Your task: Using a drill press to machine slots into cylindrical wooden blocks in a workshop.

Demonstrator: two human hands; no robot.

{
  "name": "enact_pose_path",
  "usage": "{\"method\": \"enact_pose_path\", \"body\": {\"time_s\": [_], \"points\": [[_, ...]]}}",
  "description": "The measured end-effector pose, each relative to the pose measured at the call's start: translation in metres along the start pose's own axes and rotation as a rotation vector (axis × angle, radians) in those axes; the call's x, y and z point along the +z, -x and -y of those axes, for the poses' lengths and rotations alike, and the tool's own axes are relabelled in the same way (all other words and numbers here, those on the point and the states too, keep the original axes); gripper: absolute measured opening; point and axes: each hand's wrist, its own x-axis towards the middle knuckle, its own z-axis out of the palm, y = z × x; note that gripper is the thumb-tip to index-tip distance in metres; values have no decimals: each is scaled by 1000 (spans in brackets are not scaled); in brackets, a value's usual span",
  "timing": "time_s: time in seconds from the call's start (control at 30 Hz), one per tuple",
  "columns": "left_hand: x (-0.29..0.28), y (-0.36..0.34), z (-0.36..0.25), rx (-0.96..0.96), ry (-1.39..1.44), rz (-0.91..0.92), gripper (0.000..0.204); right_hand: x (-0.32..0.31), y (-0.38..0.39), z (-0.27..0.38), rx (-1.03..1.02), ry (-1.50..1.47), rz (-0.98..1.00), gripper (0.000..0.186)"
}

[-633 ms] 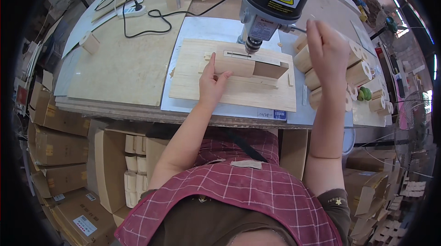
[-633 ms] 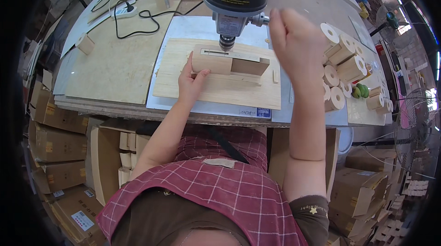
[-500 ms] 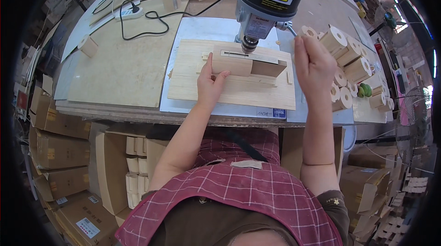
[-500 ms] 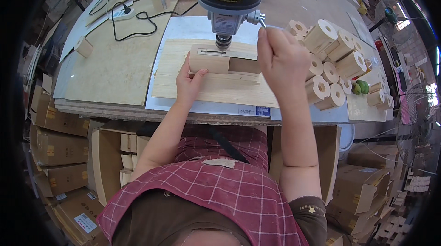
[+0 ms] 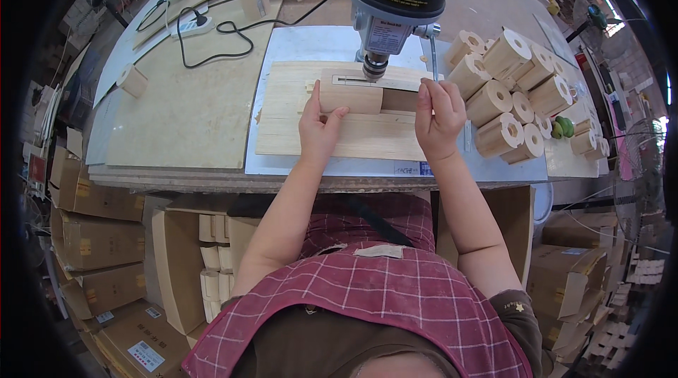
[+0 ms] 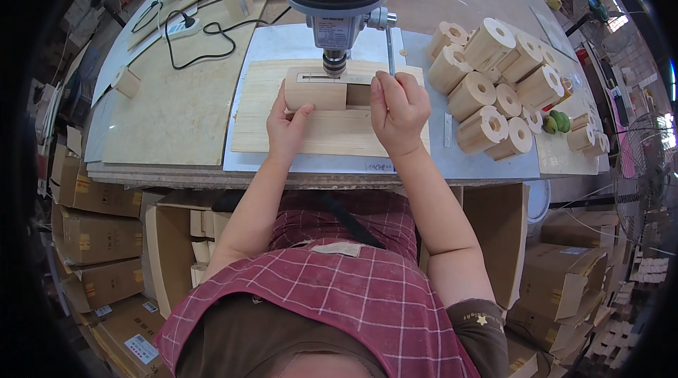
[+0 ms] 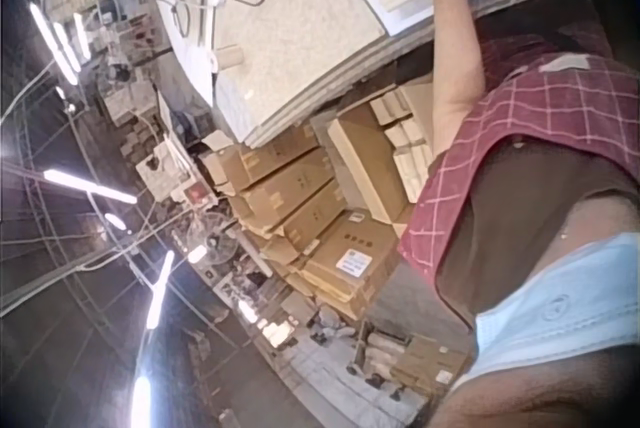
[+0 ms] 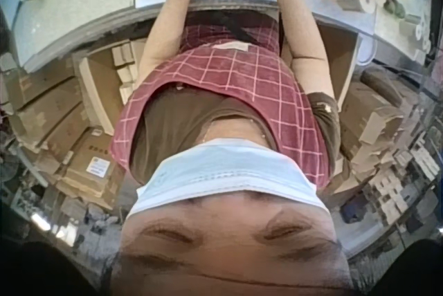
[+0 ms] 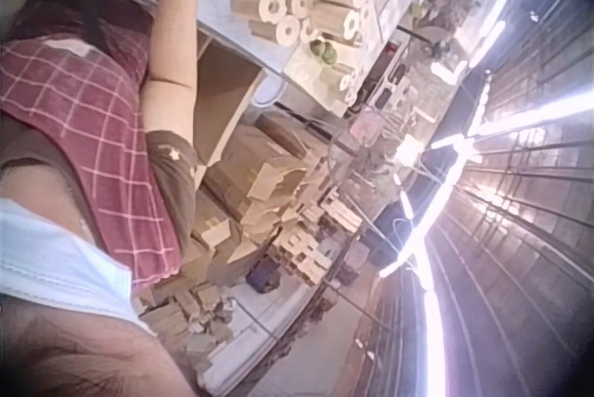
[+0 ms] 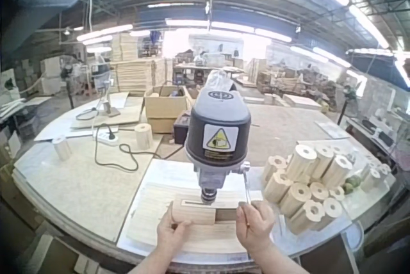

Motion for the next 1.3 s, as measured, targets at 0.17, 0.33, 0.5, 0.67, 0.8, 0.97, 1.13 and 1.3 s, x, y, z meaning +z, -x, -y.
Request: {"method": "enact_pose_path", "body": {"time_s": [0.17,0.33,0.5,0.67,0.8,0.97,1.13,1.3], "points": [[0,0,-1,22,-7,12,69,6,7,-8,-54,51,-12,8],[0,1,-3,6,-8,13,67,-5,-4,-4,-115,100,77,7],[-1,2,-6,-18,-3,23,67,-29,-49,11,-117,98,129,8],[-3,2,-11,-41,5,22,66,-23,-133,6,17,120,147,23],[2,1,-15,-19,4,40,67,-8,-186,-17,206,146,323,35],[20,6,-12,13,-61,49,68,8,-192,-38,161,152,404,35],[30,10,-8,40,-118,31,70,-8,-185,-14,167,-51,356,35],[32,9,-6,51,-118,26,71,-18,-152,-14,-38,45,198,23]]}}
